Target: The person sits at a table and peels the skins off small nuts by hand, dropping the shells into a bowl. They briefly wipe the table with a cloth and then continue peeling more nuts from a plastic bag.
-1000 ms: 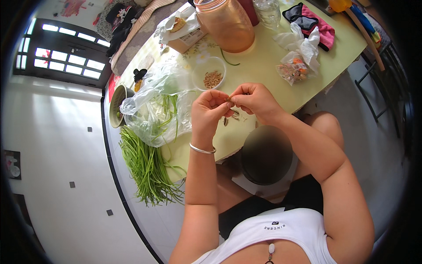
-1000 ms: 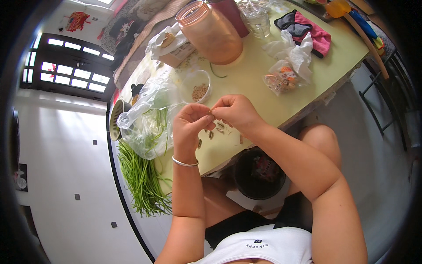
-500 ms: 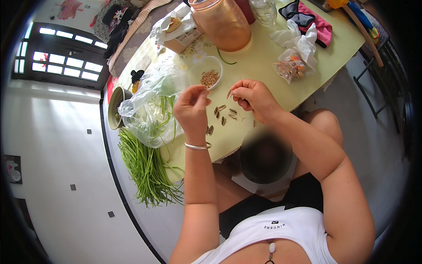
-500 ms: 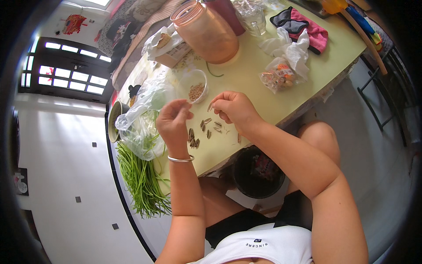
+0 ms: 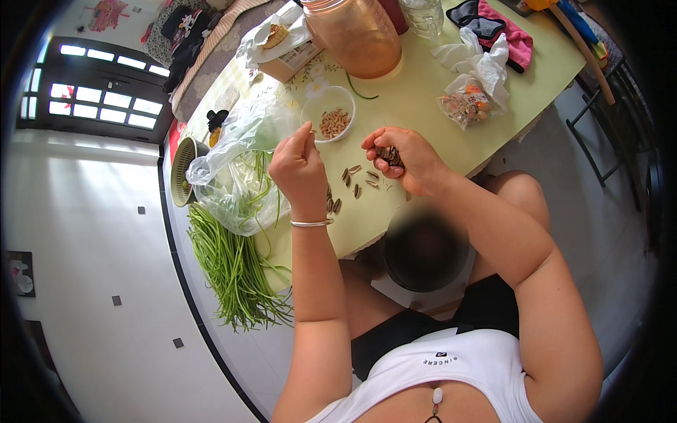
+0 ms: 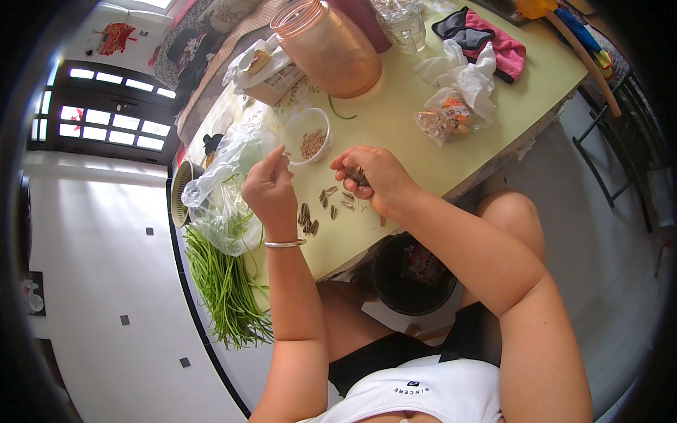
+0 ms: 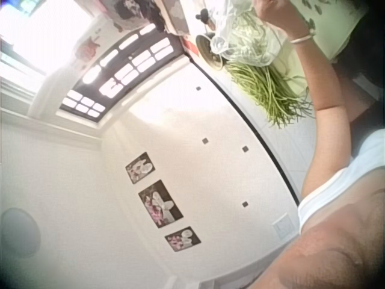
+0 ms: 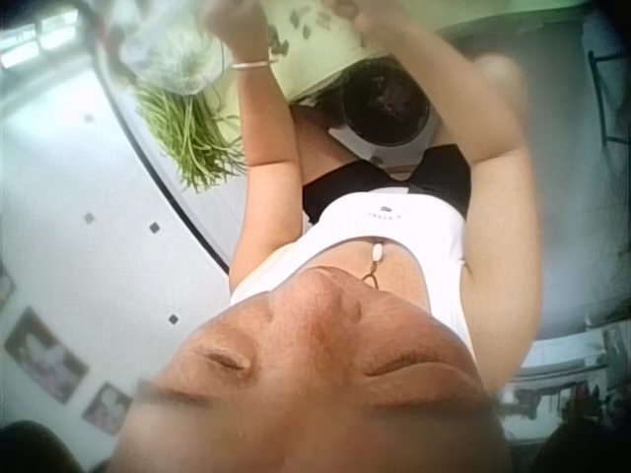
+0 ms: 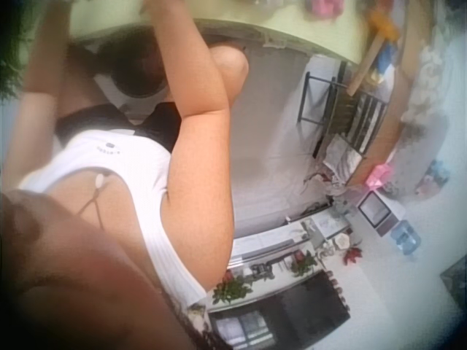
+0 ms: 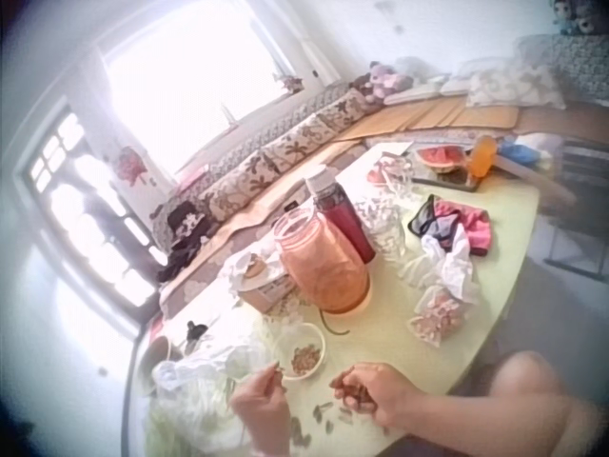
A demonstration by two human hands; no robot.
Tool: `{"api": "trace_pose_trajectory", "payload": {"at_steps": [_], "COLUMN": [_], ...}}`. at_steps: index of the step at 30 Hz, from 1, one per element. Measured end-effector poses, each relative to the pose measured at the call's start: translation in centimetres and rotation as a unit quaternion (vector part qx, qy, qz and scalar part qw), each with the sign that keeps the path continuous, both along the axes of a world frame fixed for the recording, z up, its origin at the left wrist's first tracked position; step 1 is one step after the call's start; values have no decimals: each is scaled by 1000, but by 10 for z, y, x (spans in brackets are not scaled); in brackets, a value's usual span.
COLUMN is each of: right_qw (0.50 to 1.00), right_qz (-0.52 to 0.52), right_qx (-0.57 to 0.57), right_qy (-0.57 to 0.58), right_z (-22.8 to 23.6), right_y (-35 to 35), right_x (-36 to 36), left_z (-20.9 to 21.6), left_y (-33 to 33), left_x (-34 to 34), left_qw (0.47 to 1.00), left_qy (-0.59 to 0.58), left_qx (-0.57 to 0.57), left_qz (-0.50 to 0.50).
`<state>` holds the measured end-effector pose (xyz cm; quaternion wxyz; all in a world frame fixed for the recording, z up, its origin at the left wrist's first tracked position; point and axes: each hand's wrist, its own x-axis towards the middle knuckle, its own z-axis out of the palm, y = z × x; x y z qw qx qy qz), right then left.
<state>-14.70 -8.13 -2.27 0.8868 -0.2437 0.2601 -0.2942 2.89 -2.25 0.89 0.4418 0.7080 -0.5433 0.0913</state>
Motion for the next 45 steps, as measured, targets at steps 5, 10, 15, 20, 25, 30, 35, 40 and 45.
{"api": "trace_pose_trajectory", "payload": {"at_steps": [5, 10, 15, 20, 25, 30, 35, 40, 45], "right_qw": [1000, 999, 996, 997, 995, 991, 983, 976, 975], "right_qz": [12, 37, 89, 41, 45, 39, 47, 34, 2], "right_qx": [-13, -10, 17, -44, -70, -101, -153, -193, -196], "right_qy": [11, 15, -11, 47, 52, 76, 88, 93, 102], "right_z": [2, -3, -4, -2, -4, -4, -4, -7, -8], "right_y": [3, 1, 2, 3, 3, 5, 6, 8, 6], "right_x": [1, 0, 1, 2, 3, 3, 3, 6, 0], "left_z": [3, 33, 32, 23, 2, 4, 11, 11, 12], "left_y": [3, 15, 21, 25, 22, 20, 22, 23, 18], "left_x": [1, -30, -28, -12, -11, -16, -17, -25, -40], "left_qw": [1000, 956, 953, 916, 922, 914, 937, 962, 982], "left_qy": [-28, 237, 178, 36, -48, -114, 3, 162, 14], "left_qx": [9, 128, 204, 392, 377, 373, 333, 168, 118], "left_qz": [-3, -115, -138, -77, -78, -108, -108, -142, -149]}}
